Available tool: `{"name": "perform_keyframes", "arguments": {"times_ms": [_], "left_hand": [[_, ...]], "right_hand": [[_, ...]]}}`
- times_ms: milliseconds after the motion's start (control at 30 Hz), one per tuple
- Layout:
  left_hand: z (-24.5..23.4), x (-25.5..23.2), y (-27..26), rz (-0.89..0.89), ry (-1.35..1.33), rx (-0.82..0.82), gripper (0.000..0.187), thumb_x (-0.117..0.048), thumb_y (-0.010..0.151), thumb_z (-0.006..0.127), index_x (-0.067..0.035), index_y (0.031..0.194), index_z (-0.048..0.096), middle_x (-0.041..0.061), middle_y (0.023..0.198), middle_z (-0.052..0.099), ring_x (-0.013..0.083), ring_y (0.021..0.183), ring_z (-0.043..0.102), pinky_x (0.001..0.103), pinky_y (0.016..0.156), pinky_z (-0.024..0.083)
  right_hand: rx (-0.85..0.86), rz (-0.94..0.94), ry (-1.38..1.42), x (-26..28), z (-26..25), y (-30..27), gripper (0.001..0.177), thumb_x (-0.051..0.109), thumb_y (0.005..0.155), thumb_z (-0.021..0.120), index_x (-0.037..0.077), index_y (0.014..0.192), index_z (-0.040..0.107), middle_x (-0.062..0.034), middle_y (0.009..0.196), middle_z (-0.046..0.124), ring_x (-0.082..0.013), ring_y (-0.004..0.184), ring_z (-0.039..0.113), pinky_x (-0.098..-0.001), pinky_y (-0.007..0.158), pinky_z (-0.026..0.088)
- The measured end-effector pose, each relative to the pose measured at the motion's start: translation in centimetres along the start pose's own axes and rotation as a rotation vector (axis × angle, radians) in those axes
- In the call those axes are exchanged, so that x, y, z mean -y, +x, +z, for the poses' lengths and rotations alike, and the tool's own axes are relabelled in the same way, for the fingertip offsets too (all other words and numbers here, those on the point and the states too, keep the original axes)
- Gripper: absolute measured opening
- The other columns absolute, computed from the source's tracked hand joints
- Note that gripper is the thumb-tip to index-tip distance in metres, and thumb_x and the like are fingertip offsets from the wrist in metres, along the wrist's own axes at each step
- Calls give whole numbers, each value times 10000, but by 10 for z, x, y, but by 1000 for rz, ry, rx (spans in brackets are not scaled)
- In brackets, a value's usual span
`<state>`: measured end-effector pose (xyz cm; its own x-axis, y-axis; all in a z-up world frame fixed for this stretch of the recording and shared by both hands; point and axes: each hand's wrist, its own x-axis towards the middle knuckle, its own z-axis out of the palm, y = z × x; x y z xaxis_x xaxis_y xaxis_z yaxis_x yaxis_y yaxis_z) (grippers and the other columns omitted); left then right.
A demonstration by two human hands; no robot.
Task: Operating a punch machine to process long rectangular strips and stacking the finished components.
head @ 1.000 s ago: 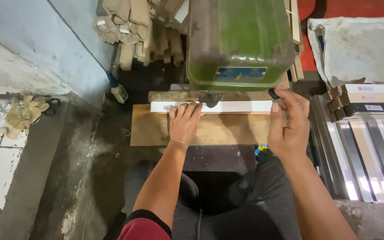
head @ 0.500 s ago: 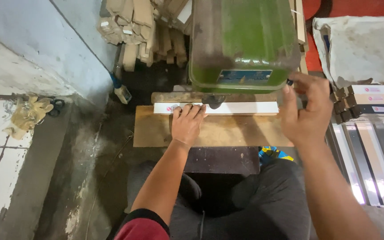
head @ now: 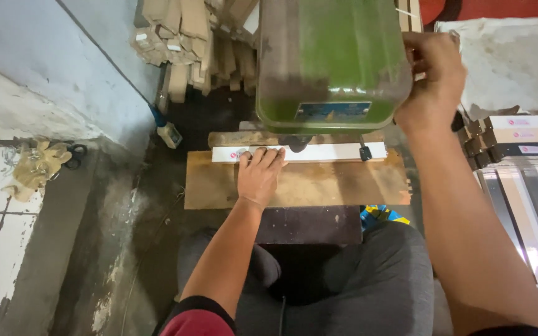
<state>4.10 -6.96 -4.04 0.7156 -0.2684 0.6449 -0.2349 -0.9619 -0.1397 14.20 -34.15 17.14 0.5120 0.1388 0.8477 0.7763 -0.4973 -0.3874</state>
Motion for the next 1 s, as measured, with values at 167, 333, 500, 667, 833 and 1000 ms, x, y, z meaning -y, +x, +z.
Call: {"name": "perform_keyframes", "arguments": {"times_ms": [167, 333, 500, 667, 833, 1000], "left_hand": [[7, 0, -1, -23, -18, 10, 345, -112, 891, 743, -211, 1218, 693, -53, 1043, 592, 204, 1008, 514, 405, 858, 378], [18, 1, -8, -59, -126, -10, 267, -351, 1041, 589, -181, 1231, 666, -21, 1025, 568, 180, 987, 535, 401, 887, 357], [13, -3, -7, -105, -137, -30, 276, -388, 1028, 604, -198, 1211, 683, -34, 1043, 584, 164, 1018, 547, 393, 920, 354], [-9, -16, -8, -276, -255, -52, 319, -422, 1054, 572, -216, 1257, 707, -34, 1125, 650, 158, 1129, 568, 374, 984, 370], [-60, -5, -3, -1065, -154, 28, 413, -447, 1092, 518, -152, 1341, 661, 88, 1316, 589, 291, 1238, 518, 526, 1035, 354], [-25, 46, -29, -1396, -343, 227, 489, -557, 1050, 529, -220, 1401, 587, 94, 1423, 562, 333, 1413, 432, 613, 1113, 283]], "right_hand": [[247, 894, 13, 12, 12, 2, 310, 84, 1007, 548, 105, 1316, 567, -67, 1230, 655, -139, 951, 680, -254, 787, 608], [723, 685, -341, -73, 24, -97, 360, 120, 815, 596, -38, 1092, 763, -254, 924, 727, -446, 870, 715, -533, 740, 561], [730, 832, -10, -1, -24, -87, 324, 34, 932, 477, 50, 962, 799, -197, 649, 688, -313, 667, 640, -458, 758, 539], [627, 1008, -318, -71, -29, -155, 425, 303, 1044, 540, 77, 1370, 693, -217, 1200, 719, -392, 1081, 699, -529, 832, 582], [441, 1147, -156, -45, -17, -175, 428, 360, 1079, 594, 28, 1330, 691, -266, 1066, 728, -391, 989, 710, -511, 754, 593], [282, 1140, -176, -37, -5, -187, 335, 323, 1053, 637, 73, 1252, 736, -258, 1032, 728, -386, 983, 695, -471, 780, 589]]}}
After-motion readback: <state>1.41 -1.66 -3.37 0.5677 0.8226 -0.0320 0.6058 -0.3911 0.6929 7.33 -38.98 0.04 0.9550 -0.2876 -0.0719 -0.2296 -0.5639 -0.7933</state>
